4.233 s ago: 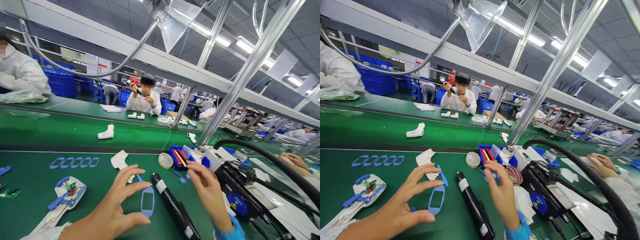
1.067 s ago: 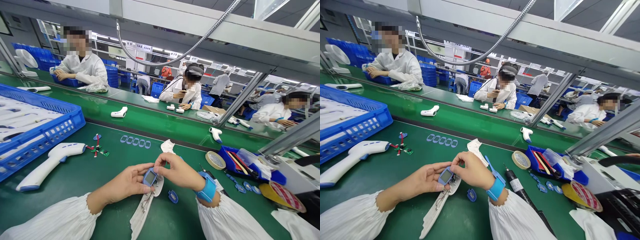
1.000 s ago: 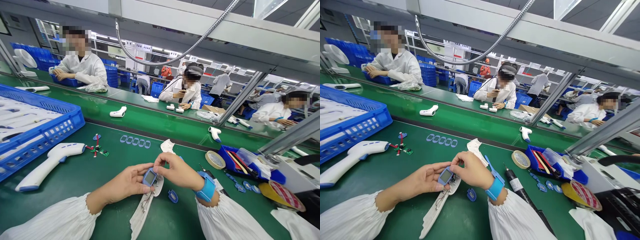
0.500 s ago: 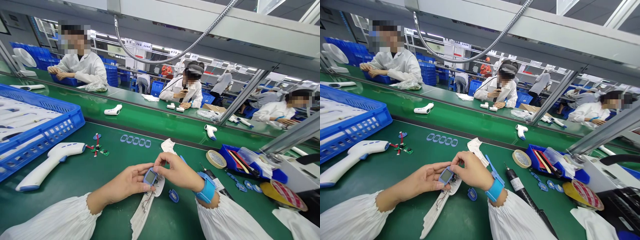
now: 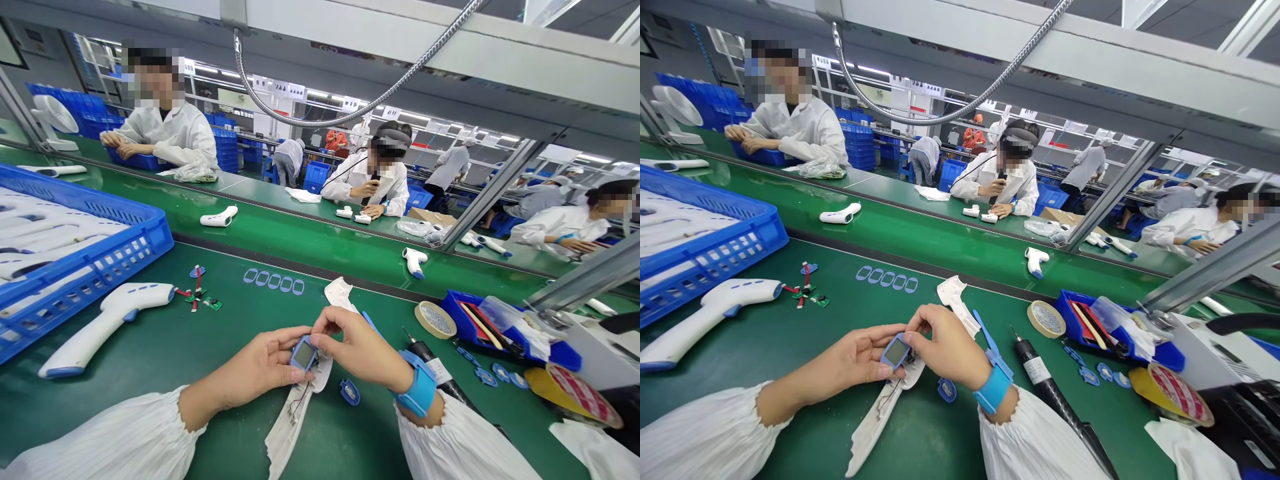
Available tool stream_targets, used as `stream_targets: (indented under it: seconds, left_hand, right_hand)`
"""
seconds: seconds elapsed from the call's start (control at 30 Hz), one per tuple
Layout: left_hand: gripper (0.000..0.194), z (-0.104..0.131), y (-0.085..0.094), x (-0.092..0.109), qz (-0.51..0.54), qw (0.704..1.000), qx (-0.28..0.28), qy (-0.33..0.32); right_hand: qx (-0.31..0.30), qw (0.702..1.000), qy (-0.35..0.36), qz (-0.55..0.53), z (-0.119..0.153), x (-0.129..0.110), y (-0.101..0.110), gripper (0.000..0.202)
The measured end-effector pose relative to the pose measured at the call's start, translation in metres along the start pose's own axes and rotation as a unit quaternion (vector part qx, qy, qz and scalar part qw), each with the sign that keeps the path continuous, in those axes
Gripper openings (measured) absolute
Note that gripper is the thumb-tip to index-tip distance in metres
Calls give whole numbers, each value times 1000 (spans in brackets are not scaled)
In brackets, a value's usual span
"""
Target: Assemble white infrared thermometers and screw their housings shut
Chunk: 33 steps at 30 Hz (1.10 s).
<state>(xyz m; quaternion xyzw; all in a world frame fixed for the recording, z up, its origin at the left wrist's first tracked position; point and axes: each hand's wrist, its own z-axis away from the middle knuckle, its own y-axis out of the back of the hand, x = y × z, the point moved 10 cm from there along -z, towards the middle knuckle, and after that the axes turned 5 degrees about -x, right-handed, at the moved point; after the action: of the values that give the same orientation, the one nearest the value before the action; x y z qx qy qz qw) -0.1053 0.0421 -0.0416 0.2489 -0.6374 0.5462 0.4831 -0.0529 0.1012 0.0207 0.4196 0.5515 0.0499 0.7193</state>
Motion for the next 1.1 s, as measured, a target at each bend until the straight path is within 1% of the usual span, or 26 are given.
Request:
stream_targets:
  seconds: [0.3, 0.43, 0.53, 0.67, 0.8, 0.87, 0.93, 1.0, 1.1]
  left_hand:
    - [52, 0, -1, 0, 6, 1000, 4, 1]
    - [50, 1, 2, 2, 3, 1000, 24, -17]
    - [50, 2, 3, 2, 0, 999, 27, -27]
    - [50, 3, 3, 6, -6, 999, 28, -42]
    - [49, 5, 5, 10, -33, 998, 49, -37]
    - [56, 5, 5, 9, -40, 998, 52, -23]
    - [66, 5, 5, 5, -36, 998, 47, -7]
    - [70, 5, 5, 4, -28, 999, 40, -6]
    - [67, 5, 7, 2, -14, 999, 32, -11]
  right_hand:
    - [4, 999, -7, -35, 1, 2, -1, 11]
    - [7, 997, -12, -73, 0, 10, -4, 6]
    - [5, 993, -23, -112, 0, 18, -7, 15]
    - [1, 993, -21, -113, 0, 21, -9, 15]
    - [26, 994, 0, -107, 1, 18, -6, 19]
    - [31, 994, 9, -101, 2, 16, -6, 17]
    - [37, 994, 18, -99, 3, 13, -8, 21]
    - [58, 993, 26, -102, 3, 11, -9, 21]
    - [103, 988, 28, -108, 3, 14, -9, 20]
